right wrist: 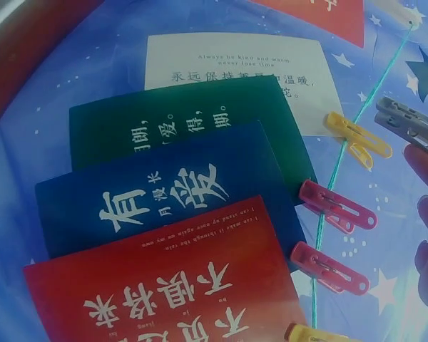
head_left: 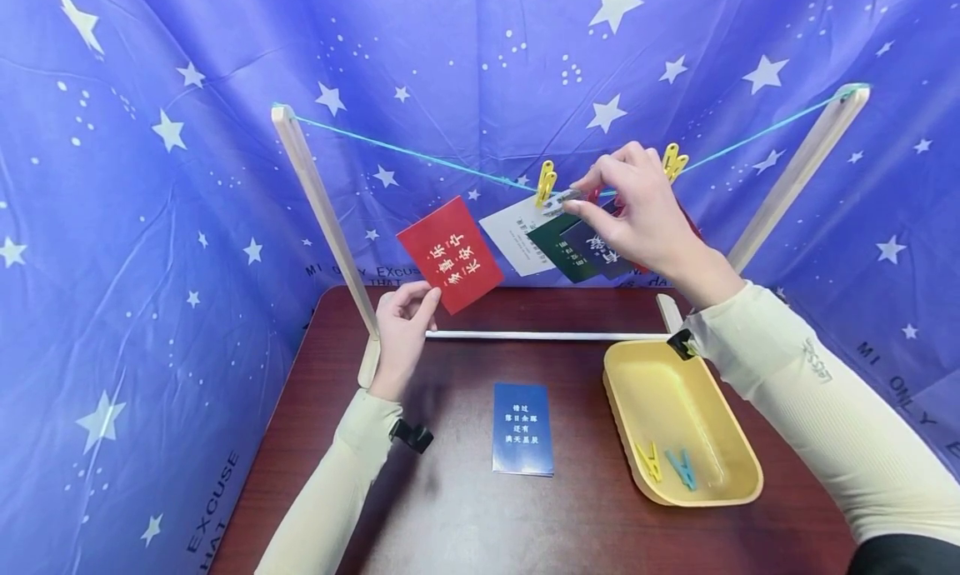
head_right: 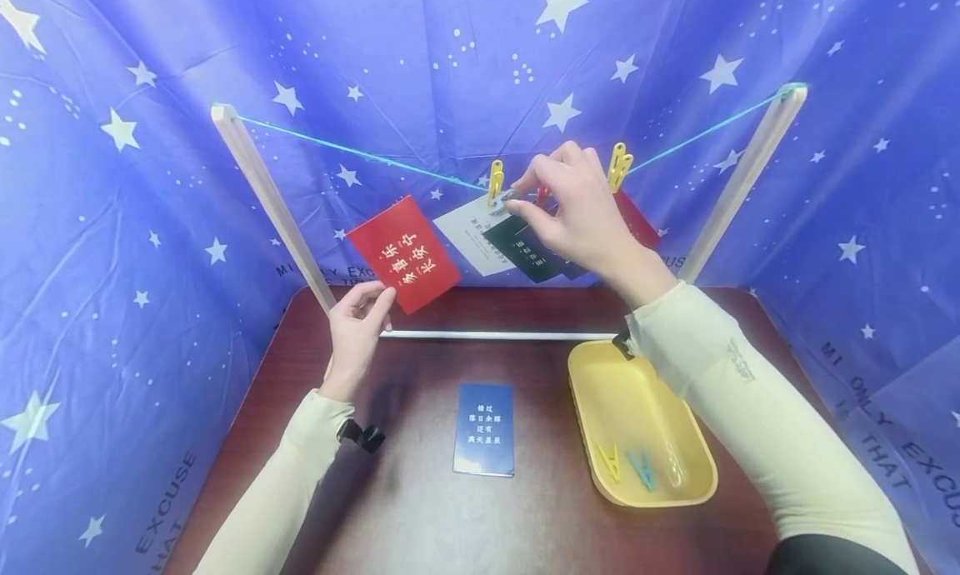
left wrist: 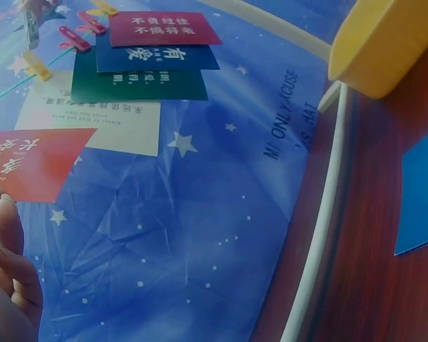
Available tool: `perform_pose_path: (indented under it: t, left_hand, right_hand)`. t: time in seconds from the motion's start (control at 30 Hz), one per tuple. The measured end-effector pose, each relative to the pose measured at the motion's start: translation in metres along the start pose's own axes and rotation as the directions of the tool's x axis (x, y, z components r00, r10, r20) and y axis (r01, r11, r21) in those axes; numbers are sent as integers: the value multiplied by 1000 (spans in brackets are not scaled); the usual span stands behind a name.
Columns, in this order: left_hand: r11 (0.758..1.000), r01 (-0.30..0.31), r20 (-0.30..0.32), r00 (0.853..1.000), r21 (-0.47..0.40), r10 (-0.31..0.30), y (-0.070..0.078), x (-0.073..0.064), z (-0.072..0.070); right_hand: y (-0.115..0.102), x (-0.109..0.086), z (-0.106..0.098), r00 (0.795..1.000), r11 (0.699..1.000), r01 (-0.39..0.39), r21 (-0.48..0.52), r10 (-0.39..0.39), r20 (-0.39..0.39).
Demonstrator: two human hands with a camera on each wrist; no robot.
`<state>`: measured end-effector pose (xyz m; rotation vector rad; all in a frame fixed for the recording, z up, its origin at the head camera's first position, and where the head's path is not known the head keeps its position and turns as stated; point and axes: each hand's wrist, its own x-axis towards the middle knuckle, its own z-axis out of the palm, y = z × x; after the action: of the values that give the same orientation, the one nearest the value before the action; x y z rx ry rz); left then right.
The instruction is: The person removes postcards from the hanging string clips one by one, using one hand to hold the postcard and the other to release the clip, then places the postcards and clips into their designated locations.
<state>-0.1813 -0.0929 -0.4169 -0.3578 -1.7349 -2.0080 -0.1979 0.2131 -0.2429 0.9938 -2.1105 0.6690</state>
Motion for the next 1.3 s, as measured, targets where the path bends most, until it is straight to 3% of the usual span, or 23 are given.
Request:
perform_pose_path:
  t: [0.4, 0.8, 1.07, 1.3]
  left_hand:
    - [998, 61, 36, 997, -18, -61, 6, -10, 5]
    - [999, 50, 91, 995, -17, -48, 5, -18, 11]
    - [997, 70, 69, 995, 14, -71, 4, -23, 13]
    - [997, 77, 88, 993, 33, -79, 4, -28, 12]
  right_hand:
    - [-2, -19, -5, 998, 999, -50, -2, 50, 25]
    - [-5, -37, -8, 994, 995, -94, -15, 95, 46]
    - [-7, -46, -10, 991, 994, -110, -30, 111, 70]
    - [-7, -58, -9, 987, 990, -134, -30, 136, 89]
